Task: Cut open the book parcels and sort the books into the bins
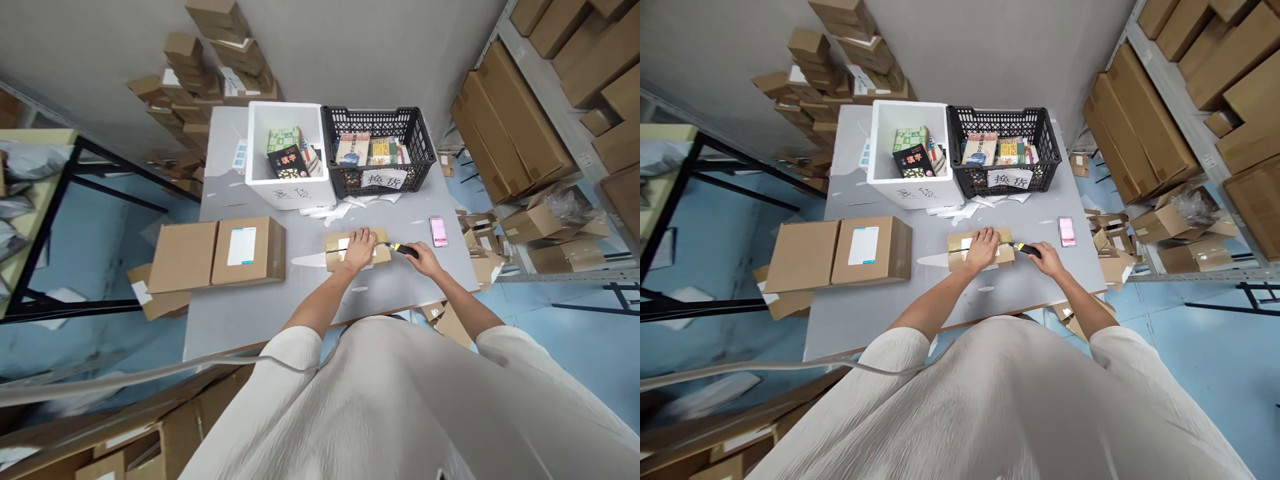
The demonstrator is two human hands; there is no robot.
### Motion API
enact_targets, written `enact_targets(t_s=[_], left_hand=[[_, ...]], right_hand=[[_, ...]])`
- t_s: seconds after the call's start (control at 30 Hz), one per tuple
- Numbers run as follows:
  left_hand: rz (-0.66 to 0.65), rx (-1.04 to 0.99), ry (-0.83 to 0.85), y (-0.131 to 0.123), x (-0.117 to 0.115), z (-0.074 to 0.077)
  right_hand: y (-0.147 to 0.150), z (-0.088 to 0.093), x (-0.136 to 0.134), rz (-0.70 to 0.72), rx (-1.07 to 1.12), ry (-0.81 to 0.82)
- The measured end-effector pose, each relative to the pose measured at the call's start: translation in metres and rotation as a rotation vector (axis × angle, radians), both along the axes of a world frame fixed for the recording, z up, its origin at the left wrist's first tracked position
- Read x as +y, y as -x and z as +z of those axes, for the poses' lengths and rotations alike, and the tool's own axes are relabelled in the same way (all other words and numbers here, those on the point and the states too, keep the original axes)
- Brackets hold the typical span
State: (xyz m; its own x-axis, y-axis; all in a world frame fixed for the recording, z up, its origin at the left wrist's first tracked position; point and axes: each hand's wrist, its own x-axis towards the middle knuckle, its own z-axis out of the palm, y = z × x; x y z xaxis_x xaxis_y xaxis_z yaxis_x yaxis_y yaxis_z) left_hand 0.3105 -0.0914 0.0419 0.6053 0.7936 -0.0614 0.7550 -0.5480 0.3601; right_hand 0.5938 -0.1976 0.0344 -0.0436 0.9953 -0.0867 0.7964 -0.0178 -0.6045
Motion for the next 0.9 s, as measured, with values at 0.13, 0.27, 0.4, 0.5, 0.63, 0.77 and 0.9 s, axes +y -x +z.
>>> enact_targets(t_s=[0.13,0.27,0.4,0.5,0.63,0.77,0.9], left_hand=[[0.01,-0.008,-0.005,0.002,-0.002,-0.001],[0.005,-0.013,0.013,0.003,-0.003,0.0],[0.026,-0.029,0.009,0.001,-0.003,-0.002],[0.052,-0.05,0.01,0.001,-0.006,-0.002],[0.042,-0.059,0.02,0.007,-0.01,0.005],[0.014,-0.038,0.003,0.021,-0.015,0.02],[0.05,-0.002,0.016,0.037,-0.023,0.029]], right_hand=[[0.008,-0.004,0.007,0.02,0.044,0.005],[-0.013,-0.004,0.009,-0.15,0.055,-0.055],[-0.042,-0.002,0.005,-0.213,0.004,-0.056],[-0.045,-0.006,0.004,-0.207,-0.01,-0.012],[-0.031,-0.021,0.01,-0.349,0.005,0.044],[-0.027,-0.041,0.016,-0.453,0.011,0.087],[-0.031,-0.063,0.02,-0.523,-0.041,0.075]])
